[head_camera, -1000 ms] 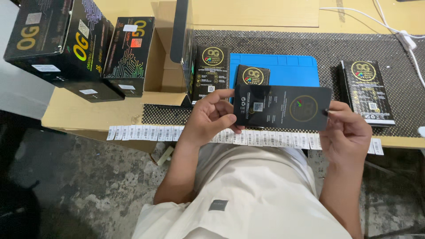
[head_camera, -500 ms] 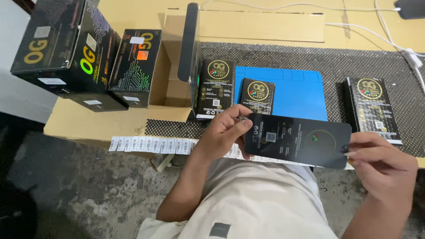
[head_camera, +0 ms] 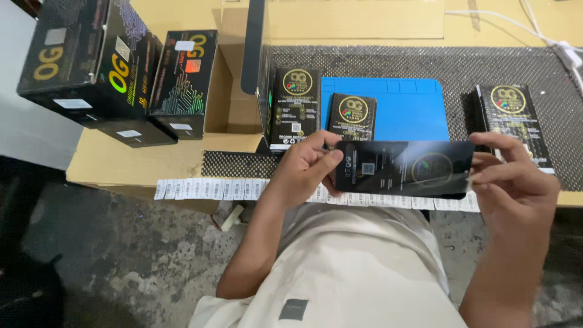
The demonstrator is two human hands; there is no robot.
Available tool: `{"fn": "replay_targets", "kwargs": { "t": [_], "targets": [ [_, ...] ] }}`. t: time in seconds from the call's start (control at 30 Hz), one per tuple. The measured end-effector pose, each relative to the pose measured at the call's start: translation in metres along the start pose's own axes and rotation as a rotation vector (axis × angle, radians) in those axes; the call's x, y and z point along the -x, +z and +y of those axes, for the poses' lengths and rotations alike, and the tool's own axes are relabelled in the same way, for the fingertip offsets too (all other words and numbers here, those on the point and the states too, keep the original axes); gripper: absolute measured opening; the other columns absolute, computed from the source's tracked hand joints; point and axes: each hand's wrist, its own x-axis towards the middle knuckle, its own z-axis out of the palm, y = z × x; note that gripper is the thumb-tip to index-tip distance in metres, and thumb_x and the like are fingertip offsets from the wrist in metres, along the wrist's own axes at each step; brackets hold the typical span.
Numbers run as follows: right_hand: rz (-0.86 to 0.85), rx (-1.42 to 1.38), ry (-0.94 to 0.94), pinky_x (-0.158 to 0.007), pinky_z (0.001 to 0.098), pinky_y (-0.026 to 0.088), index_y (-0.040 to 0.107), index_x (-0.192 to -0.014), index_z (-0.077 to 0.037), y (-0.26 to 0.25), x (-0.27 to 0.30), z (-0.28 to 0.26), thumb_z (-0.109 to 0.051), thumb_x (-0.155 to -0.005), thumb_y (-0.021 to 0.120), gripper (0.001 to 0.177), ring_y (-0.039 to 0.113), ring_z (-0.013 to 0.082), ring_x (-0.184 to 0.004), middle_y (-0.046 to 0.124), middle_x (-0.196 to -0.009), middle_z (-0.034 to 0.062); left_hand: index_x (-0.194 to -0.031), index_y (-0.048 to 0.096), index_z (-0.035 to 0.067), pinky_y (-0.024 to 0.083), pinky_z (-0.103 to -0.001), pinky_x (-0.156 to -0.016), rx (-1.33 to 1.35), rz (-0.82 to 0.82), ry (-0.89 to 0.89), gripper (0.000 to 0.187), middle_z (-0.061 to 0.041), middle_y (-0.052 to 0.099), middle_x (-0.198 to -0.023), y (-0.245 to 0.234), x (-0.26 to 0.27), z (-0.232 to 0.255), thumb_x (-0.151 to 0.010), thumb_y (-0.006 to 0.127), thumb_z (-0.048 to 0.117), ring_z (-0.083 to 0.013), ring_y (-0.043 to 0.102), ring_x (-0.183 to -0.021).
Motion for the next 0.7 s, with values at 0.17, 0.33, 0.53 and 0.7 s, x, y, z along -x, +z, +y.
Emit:
{"fn": "replay_targets", "kwargs": {
  "t": [0.17,0.33,0.53,0.7],
  "targets": [
    [0.01,0.006,-0.096,-0.109,0.0379,0.061,0.066,-0.1,-0.006,0.012,-0.011,0.008,0.0,-0.094,0.065,0.009,0.07,0.0283,-0.115,0.06,-0.143,0.0251,-0.119,0.062,0.008,0.058,-0.03,-0.052,-0.041,0.078,-0.001,0.029,-0.008,0.064,-0.068,-0.01,0.003,0.005,-0.098,0.06,0.029,-0.0222,0.072,-0.054],
    [0.076,0.039,-0.105,-0.114,0.031,0.06,0.066,-0.105,-0.003,0.025,-0.029,0.016,-0.008,-0.101,0.068,0.007,0.067,0.0243,-0.123,0.062,-0.134,0.0217,-0.103,0.069,0.006,0.07,-0.032,-0.058,-0.049,0.118,0.145,0.018,-0.004,0.062,-0.068,-0.021,0.003,0.007,-0.096,0.065,0.022,-0.0126,0.069,-0.062],
    [0.109,0.068,-0.109,-0.12,0.041,0.06,0.065,-0.111,0.001,0.032,-0.019,0.022,-0.003,-0.105,0.07,0.009,0.068,0.0306,-0.123,0.064,-0.125,0.0238,-0.106,0.068,0.005,0.071,-0.033,-0.058,0.045,0.124,0.209,0.018,-0.006,0.063,-0.068,-0.021,0.017,-0.016,-0.097,0.067,0.02,-0.013,0.066,-0.063],
    [0.234,0.089,-0.078,-0.097,0.0261,0.052,0.067,-0.111,0.001,0.031,-0.033,0.015,0.006,-0.105,0.067,0.008,0.069,0.0238,-0.107,0.069,-0.113,0.0214,-0.107,0.069,0.002,0.071,-0.036,-0.057,0.103,0.084,0.182,0.019,-0.009,0.068,-0.072,-0.019,0.017,-0.008,-0.094,0.07,0.016,-0.0205,0.072,-0.061]
  ]
}}
